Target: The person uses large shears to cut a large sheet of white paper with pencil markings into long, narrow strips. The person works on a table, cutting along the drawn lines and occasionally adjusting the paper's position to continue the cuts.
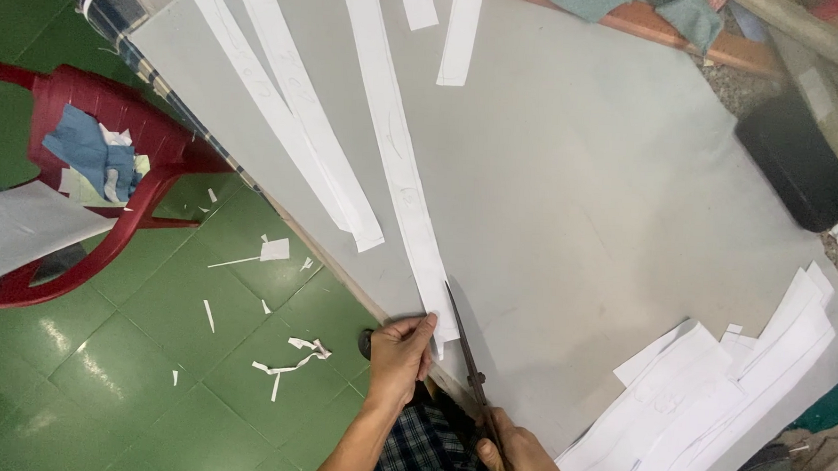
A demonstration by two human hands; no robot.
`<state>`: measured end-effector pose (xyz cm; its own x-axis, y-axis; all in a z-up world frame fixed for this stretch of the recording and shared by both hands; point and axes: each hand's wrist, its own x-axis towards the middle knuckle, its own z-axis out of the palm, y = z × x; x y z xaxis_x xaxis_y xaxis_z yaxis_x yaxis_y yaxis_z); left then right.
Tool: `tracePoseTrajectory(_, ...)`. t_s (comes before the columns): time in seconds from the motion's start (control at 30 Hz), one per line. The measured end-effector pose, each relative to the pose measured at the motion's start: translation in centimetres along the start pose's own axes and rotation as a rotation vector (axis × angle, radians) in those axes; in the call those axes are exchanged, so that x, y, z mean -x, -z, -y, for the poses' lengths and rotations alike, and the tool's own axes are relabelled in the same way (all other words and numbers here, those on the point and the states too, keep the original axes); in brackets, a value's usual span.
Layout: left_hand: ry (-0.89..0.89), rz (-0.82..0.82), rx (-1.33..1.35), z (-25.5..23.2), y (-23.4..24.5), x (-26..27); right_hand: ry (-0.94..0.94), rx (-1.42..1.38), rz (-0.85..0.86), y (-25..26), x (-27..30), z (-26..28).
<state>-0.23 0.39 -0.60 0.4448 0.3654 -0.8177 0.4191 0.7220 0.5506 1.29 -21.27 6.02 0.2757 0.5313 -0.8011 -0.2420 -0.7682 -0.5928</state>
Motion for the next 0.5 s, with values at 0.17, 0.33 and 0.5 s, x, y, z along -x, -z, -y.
tracePoseTrajectory(0.17, 0.029, -0.005, -0.005, -1.0, -0.3, 0.6, 0.05, -0.018, -0.007, 0.9, 0.3, 0.5)
tracePoseTrajectory(0.33, 0.094, -0.019, -0.018, -2.3, -0.4, 1.0, 0.009, -0.059, 0.178, 2.6, 0.0, -0.6)
tracePoseTrajectory(0.5, 0.122, 0.012, -0.06, -2.7, -0.2, 1.1, -0.022, -0.204, 0.14, 2.5, -2.4, 0.4)
